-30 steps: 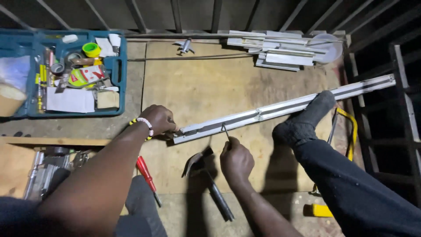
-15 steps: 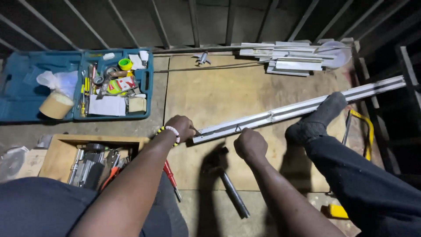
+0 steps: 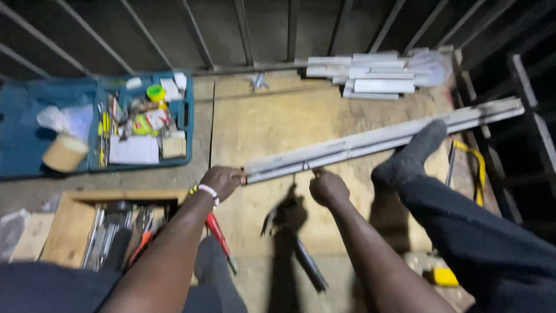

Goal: Disassembling a white metal profile using a hammer and screwdriver on a wooden board on the floor.

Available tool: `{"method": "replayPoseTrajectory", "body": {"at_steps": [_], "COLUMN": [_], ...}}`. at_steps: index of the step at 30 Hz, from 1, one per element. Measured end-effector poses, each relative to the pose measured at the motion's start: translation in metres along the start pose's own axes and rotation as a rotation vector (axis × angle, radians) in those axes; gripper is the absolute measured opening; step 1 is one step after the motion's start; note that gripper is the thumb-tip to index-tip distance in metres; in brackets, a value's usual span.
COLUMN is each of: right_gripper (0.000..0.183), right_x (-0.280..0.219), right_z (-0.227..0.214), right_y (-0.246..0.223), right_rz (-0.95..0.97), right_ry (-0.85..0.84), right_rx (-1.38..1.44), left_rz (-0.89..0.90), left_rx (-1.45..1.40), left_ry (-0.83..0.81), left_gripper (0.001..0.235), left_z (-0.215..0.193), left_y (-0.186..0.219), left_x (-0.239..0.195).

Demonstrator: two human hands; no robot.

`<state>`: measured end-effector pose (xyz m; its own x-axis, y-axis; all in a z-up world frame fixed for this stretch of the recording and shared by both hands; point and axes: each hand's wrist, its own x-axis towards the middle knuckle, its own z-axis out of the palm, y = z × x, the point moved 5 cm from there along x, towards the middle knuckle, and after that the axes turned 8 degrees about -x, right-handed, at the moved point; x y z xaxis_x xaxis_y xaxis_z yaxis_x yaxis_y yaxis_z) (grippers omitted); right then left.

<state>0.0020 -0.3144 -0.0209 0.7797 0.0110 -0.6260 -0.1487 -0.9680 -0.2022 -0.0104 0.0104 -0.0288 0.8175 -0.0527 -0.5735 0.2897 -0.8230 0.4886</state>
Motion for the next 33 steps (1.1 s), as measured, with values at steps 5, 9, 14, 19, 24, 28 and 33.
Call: {"method": "replayPoseTrajectory", "body": {"at_steps": [5, 9, 14, 19, 24, 28, 33], "right_gripper": [0.045, 0.040, 0.043, 0.042, 0.045, 0.037, 0.041], "right_x": [-0.010, 0.001, -0.023, -0.030, -0.085, -0.048, -0.021], "right_z": [-0.067, -0.091, -0.077, -0.068, -0.106, -0.093, 0.006], "right_y": [-0.034, -0.033, -0.043, -0.049, -0.104, -0.061, 0.062], "right_rz": [-0.029, 0.168, 0.292, 0.174, 0.145, -0.035, 0.153], "right_ry": [-0.252, -0.270, -0.457, -0.113, -0.135, -0.105, -0.222], "right_rx": [-0.314, -0.177, -0.406, -0.275, -0.267, -0.103, 0.090], "left_rz": [0.033, 0.027, 0.066, 0.103, 0.089, 0.039, 0.020], "left_rx": [-0.044, -0.035, -0.058, 0.018, 0.000, 0.032, 0.099], "left_ry": [-0.083, -0.103, -0.015, -0.016, 0.004, -0.027, -0.012], "left_gripper": [0.035, 0.032, 0.032, 0.034, 0.034, 0.033, 0.037], "left_z": [-0.012, -0.007, -0.004, -0.009, -0.004, -0.016, 0.001], "left_y": [0.003, -0.012, -0.010, -0.006, -0.017, -0.007, -0.009], "left_x": [0.007, 0.015, 0.016, 0.006, 0.020, -0.002, 0.026]}}
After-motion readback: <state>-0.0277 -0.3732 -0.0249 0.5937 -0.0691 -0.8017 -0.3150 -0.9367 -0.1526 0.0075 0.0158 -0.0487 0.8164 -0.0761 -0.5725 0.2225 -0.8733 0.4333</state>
